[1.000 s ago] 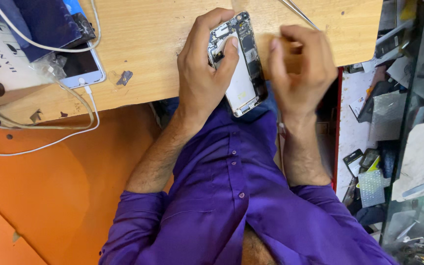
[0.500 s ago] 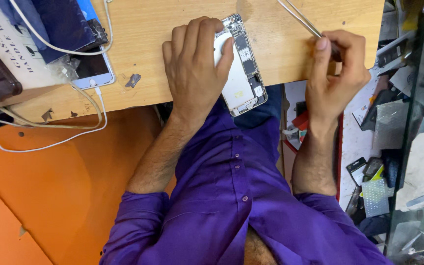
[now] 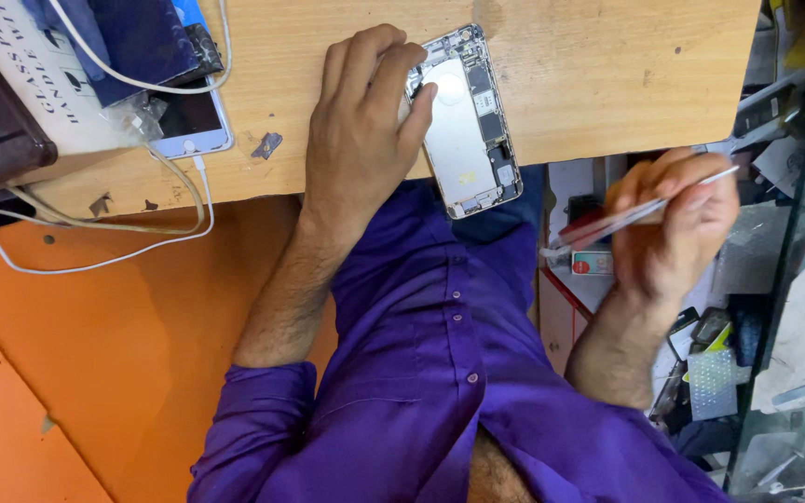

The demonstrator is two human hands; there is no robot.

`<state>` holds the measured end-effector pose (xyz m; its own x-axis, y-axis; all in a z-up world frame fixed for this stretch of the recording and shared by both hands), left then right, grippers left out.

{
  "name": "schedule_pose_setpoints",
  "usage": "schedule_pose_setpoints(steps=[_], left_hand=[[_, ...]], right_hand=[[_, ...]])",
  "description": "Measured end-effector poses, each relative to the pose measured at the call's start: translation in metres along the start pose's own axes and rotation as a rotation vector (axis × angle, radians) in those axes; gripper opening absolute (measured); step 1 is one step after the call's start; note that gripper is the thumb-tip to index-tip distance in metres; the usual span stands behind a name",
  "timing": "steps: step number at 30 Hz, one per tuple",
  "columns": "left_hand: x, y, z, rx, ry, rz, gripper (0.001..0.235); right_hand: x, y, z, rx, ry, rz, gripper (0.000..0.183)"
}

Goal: The person disassembles a smartphone, removes the battery, and uses a screwdriver and tweezers to manipulate internal components. The person then reassembles the phone and briefly uses another phone to make a call.

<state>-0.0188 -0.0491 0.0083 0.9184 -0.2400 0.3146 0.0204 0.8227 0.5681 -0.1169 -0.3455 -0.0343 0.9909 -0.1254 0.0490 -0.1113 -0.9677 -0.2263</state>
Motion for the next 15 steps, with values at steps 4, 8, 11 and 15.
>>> schedule_pose_setpoints(steps=[4,8,11,15], left_hand=[[0.003,0.000,0.004,0.031,-0.040,0.077,0.024],[0.004,-0.002,0.002,0.055,-0.061,0.134,0.018],[0.003,-0.003,0.000,0.057,-0.068,0.150,0.018],[0.003,-0.003,0.001,0.060,-0.085,0.157,0.019]], right_hand=[[-0.049,-0.075,0.003,0.136,-0.263,-0.680,0.029],[-0.096,-0.112,0.017,0.365,-0.549,-1.057,0.024],[-0.057,-0.095,0.013,0.381,-0.356,-0.700,0.027],[-0.005,-0.064,0.000,-0.146,0.021,-0.111,0.027]])
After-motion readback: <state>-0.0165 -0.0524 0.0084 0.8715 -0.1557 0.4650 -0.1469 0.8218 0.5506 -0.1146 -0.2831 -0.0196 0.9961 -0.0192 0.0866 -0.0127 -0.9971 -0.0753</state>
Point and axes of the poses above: each hand's wrist, its own x-axis towards the middle knuckle, its own y-axis out of the back of the hand, z = x × y, the point moved 10 cm from there along x, towards the middle knuckle, and after that the axes turned 13 degrees about -x, right-handed, at the moved point
